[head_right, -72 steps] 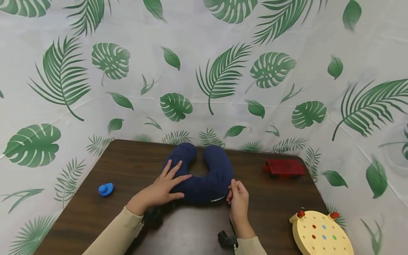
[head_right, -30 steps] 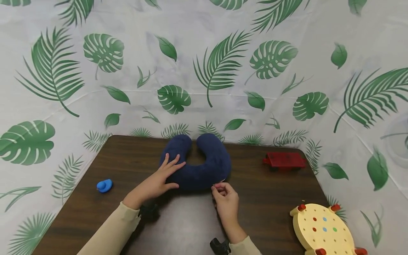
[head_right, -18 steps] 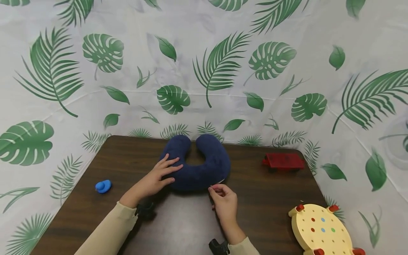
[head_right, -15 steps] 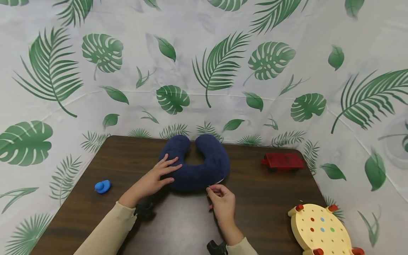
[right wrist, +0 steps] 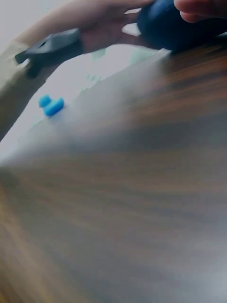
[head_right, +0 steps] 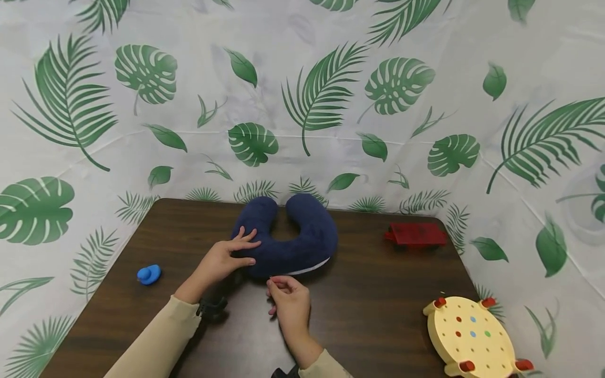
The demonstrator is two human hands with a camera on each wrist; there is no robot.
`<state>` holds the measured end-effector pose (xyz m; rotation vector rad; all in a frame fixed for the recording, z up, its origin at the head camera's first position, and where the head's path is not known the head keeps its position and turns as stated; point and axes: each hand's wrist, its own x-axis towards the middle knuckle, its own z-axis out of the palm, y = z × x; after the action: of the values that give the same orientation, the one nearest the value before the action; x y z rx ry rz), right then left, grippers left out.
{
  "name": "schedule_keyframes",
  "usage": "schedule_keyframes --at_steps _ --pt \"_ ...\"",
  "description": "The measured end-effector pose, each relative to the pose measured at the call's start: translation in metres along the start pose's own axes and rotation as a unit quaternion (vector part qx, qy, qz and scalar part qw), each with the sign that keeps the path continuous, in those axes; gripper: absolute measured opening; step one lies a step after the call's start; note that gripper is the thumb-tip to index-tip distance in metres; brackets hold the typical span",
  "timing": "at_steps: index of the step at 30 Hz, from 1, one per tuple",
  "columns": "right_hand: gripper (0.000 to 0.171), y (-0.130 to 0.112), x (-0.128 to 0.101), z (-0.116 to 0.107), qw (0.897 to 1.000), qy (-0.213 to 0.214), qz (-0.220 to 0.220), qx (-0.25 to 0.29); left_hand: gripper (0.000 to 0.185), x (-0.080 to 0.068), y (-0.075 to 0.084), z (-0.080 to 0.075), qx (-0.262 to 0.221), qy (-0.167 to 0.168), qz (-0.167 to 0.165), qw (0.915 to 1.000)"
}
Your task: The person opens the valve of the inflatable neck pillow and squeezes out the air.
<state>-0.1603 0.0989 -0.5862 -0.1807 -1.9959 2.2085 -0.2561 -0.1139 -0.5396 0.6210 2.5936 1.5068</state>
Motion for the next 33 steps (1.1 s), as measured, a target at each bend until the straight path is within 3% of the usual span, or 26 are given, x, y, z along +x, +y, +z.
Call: schedule_keyframes --at_steps 6,12,17,19,22,25,29,31,33 --pt "0.010 0.004 -0.001 0.041 1.000 0.003 -0.009 -0.017 0.047 0.001 0.002 0.003 0.028 0.018 0.018 0.9993" --pt "0.005 0.008 0.001 0.076 0.996 -0.003 -0.022 -0.081 0.045 0.000 0.004 0.002 0.023 0.032 0.027 0.9988" --pt "0.007 0.004 0.004 0.078 0.991 -0.033 -0.033 -0.125 0.044 0.002 0.005 0.002 0.042 0.024 0.050 0.9976" --pt "0.004 -0.004 0.008 0.071 0.988 -0.075 -0.013 -0.137 0.044 0.002 0.005 0.003 0.054 0.020 0.056 0.9968" --pt "0.012 -0.032 0.019 0.048 0.969 -0.170 0.021 -0.179 0.042 0.002 0.005 0.004 0.068 0.009 0.057 0.9960" --pt "0.020 -0.074 0.035 0.013 0.944 -0.248 -0.006 -0.218 0.038 0.002 0.004 0.005 0.084 -0.002 0.062 0.9945" --pt "0.009 -0.110 0.054 -0.039 0.922 -0.244 -0.130 -0.271 0.034 0.000 0.006 0.004 0.112 -0.010 0.074 0.9909" --pt "0.004 -0.113 0.063 -0.060 0.905 -0.236 -0.176 -0.308 0.034 -0.001 0.008 0.003 0.132 -0.012 0.081 0.9878" --pt "0.011 -0.107 0.073 -0.073 0.880 -0.245 -0.212 -0.347 0.037 -0.002 0.012 0.002 0.154 -0.013 0.097 0.9832"
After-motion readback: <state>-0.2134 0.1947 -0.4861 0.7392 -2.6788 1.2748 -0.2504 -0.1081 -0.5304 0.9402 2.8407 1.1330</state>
